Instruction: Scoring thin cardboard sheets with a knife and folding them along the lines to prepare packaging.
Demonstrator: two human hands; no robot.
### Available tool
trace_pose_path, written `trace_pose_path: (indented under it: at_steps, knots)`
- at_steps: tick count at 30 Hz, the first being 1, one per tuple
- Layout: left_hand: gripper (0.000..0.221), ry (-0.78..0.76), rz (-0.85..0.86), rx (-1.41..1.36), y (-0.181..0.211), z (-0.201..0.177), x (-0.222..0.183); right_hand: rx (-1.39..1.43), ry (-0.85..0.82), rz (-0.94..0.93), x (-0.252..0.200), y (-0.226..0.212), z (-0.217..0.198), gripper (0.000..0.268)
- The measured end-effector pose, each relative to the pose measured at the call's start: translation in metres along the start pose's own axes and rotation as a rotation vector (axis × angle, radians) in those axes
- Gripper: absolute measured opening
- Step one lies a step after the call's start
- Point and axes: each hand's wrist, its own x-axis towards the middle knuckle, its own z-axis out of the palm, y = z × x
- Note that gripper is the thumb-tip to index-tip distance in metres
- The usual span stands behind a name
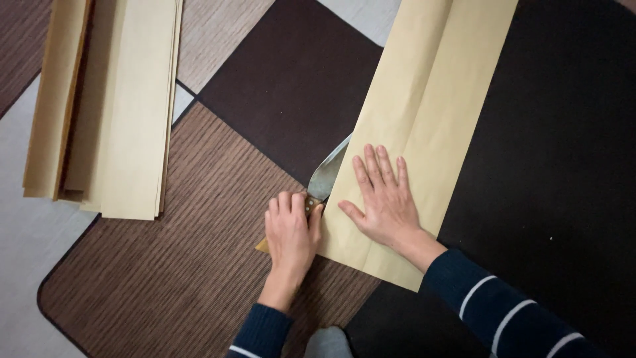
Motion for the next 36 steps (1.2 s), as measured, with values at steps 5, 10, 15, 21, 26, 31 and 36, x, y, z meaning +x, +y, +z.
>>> trace_pose_path:
  at_steps: [5, 10, 15, 21, 26, 31, 36]
  knots:
    - [0.043, 0.030, 0.261, 0.064, 0.039, -0.035, 0.002, 0.004, -0.019, 0.013, 0.002, 0.002, -0.001, 0.096]
    - [0.058, -0.041, 0.351, 0.017, 0.057, -0.030, -0.016, 0.125, -0.109, 0.021, 0.014, 0.006, -0.026, 0.084]
    - [0.053, 0.000, 0.342, -0.041, 0.058, -0.031, -0.017, 0.034, 0.198, 0.092, 0.079, 0.047, -0.029, 0.065]
    - [0.051, -0.047, 0.310, 0.012, 0.056, -0.022, -0.023, 0.013, -0.062, 0.162, 0.180, 0.134, -0.029, 0.082]
    - [0.047, -0.136, 0.323, 0.068, 0.057, -0.029, -0.008, 0.047, 0.019, 0.134, 0.179, 0.133, -0.028, 0.081]
    - [0.030, 0.041, 0.206, 0.028, 0.041, -0.029, 0.013, 0.064, 0.079, 0.165, 0.176, 0.132, -0.026, 0.088]
    - [0.048, 0.005, -0.041, 0.094, 0.021, -0.024, 0.005, 0.057, 0.097, 0.172, 0.173, 0.132, -0.026, 0.087]
